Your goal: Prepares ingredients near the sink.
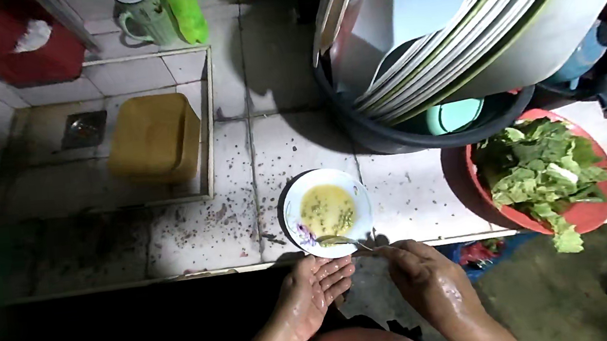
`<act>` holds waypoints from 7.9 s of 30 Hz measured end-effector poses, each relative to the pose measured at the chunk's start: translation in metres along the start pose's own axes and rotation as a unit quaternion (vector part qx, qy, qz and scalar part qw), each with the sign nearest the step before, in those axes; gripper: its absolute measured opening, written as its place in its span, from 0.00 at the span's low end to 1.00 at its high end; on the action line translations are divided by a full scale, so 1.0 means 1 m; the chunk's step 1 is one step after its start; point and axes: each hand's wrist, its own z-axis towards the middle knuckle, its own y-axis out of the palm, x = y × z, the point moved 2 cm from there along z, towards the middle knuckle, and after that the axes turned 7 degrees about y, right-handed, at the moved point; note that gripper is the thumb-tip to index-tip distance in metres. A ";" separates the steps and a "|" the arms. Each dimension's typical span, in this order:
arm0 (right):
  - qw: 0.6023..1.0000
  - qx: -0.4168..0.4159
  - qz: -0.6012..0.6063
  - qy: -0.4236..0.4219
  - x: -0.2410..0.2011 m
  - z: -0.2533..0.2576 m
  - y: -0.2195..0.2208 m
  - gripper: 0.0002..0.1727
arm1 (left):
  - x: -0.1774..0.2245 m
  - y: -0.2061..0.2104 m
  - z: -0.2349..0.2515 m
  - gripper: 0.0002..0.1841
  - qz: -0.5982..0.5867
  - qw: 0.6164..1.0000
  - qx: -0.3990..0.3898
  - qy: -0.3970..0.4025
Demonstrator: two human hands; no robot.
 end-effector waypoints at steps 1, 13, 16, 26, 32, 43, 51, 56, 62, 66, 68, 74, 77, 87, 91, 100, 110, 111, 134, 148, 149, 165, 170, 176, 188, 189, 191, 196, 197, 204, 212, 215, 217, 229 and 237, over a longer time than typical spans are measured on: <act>1.000 -0.002 0.004 -0.005 0.001 -0.002 -0.001 0.16 | -0.003 -0.001 -0.001 0.24 -0.004 1.000 0.001 0.000; 0.999 0.002 0.015 -0.053 0.012 -0.009 0.001 0.17 | -0.018 0.003 -0.001 0.25 -0.079 0.996 0.045 -0.015; 0.998 0.003 0.013 -0.065 0.015 -0.006 0.001 0.17 | -0.016 0.002 0.000 0.24 -0.082 0.996 0.030 -0.016; 0.997 -0.006 0.023 -0.068 0.018 -0.007 0.000 0.18 | -0.015 -0.001 0.004 0.23 -0.090 0.995 0.018 -0.030; 0.996 -0.009 0.056 -0.076 0.021 -0.012 -0.001 0.17 | -0.015 -0.002 0.005 0.23 -0.091 0.995 0.019 -0.039; 0.994 -0.012 0.084 -0.067 0.017 -0.002 -0.016 0.13 | -0.016 -0.001 0.004 0.22 -0.094 0.995 0.026 -0.029; 0.999 0.014 -0.033 -0.010 0.023 0.040 -0.013 0.15 | -0.020 -0.003 0.005 0.20 -0.094 0.995 0.003 -0.018; 1.000 0.005 -0.010 -0.021 0.026 0.021 -0.005 0.14 | -0.022 -0.003 0.007 0.20 -0.100 0.994 -0.018 -0.025; 0.999 0.006 -0.002 -0.051 0.030 0.013 -0.003 0.16 | -0.025 -0.003 0.011 0.19 -0.112 0.992 -0.040 -0.032; 0.996 0.019 -0.011 -0.084 0.030 0.012 -0.006 0.16 | -0.024 -0.002 0.011 0.19 -0.121 0.991 -0.038 -0.036; 0.995 0.021 -0.012 -0.095 0.031 0.011 -0.005 0.16 | -0.024 -0.001 0.011 0.19 -0.121 0.991 -0.036 -0.038; 0.995 0.024 -0.007 -0.100 0.033 0.007 -0.006 0.16 | -0.024 -0.002 0.014 0.19 -0.116 0.991 -0.042 -0.053; 0.995 0.024 0.001 -0.101 0.033 0.005 -0.004 0.17 | -0.025 -0.003 0.015 0.19 -0.116 0.991 -0.044 -0.055; 0.995 0.023 0.023 -0.090 0.031 -0.001 -0.002 0.16 | -0.024 -0.003 0.014 0.21 -0.096 0.993 -0.045 -0.050; 0.995 0.031 0.023 -0.089 0.031 -0.004 -0.002 0.16 | -0.024 -0.002 0.013 0.20 -0.101 0.993 -0.035 -0.050; 0.993 0.004 0.059 -0.102 0.027 -0.012 -0.003 0.14 | -0.027 0.001 0.011 0.22 -0.121 0.992 -0.016 -0.036; 0.999 0.005 0.001 -0.031 0.002 0.041 -0.008 0.14 | -0.031 -0.001 0.009 0.16 -0.129 0.991 -0.020 -0.023; 0.999 0.007 -0.016 -0.033 -0.001 0.049 -0.005 0.14 | -0.032 -0.001 0.008 0.16 -0.132 0.991 -0.015 -0.020; 0.997 -0.016 0.033 -0.072 0.011 -0.003 0.003 0.18 | -0.025 -0.004 0.007 0.17 -0.127 0.992 0.000 -0.017; 0.996 -0.001 0.055 -0.070 0.013 -0.010 0.005 0.17 | -0.022 -0.003 0.006 0.18 -0.119 0.993 0.012 -0.022; 0.996 0.000 0.055 -0.072 0.012 -0.010 0.005 0.17 | -0.022 -0.003 0.006 0.18 -0.118 0.993 0.011 -0.021; 0.997 0.010 0.042 -0.065 0.010 -0.017 0.004 0.17 | -0.021 -0.006 0.006 0.17 -0.116 0.993 -0.004 -0.029; 0.997 0.016 0.041 -0.060 0.010 -0.019 0.005 0.16 | -0.022 -0.007 0.007 0.17 -0.116 0.993 -0.007 -0.028; 0.992 -0.013 0.092 -0.091 0.013 -0.024 0.005 0.14 | -0.021 -0.005 0.006 0.16 -0.121 0.992 0.012 -0.029; 0.996 0.030 -0.014 -0.081 -0.022 0.042 0.010 0.16 | -0.024 -0.010 0.009 0.14 -0.121 0.992 -0.011 -0.020; 0.996 0.032 -0.019 -0.082 -0.025 0.046 0.012 0.16 | -0.025 -0.010 0.009 0.14 -0.123 0.992 -0.013 -0.019; 0.996 0.028 -0.028 -0.078 -0.028 0.050 0.017 0.16 | -0.024 -0.010 0.009 0.15 -0.125 0.992 -0.015 -0.022; 0.996 0.020 -0.021 -0.083 -0.022 0.041 0.018 0.16 | -0.024 -0.009 0.009 0.14 -0.122 0.992 -0.017 -0.025; 0.996 0.018 -0.017 -0.085 -0.020 0.037 0.017 0.15 | -0.024 -0.009 0.009 0.14 -0.122 0.992 -0.015 -0.028; 0.995 0.015 -0.016 -0.098 -0.008 0.012 0.014 0.14 | -0.020 -0.006 0.008 0.12 -0.122 0.992 0.003 -0.034; 0.997 0.013 0.043 -0.055 0.002 -0.011 0.014 0.17 | -0.020 -0.006 0.006 0.14 -0.117 0.993 -0.002 -0.035; 0.997 0.012 0.066 -0.047 0.005 -0.015 0.015 0.17 | -0.019 -0.005 0.006 0.14 -0.116 0.993 0.000 -0.035; 0.996 0.014 0.074 -0.043 0.006 -0.017 0.016 0.17 | -0.019 -0.005 0.006 0.14 -0.114 0.993 0.000 -0.034; 0.996 0.019 0.083 -0.039 0.007 -0.021 0.016 0.16 | -0.019 -0.007 0.008 0.15 -0.103 0.994 -0.010 -0.040; 0.996 0.020 0.082 -0.038 0.007 -0.022 0.015 0.16 | -0.017 -0.006 0.008 0.14 -0.096 0.994 -0.003 -0.042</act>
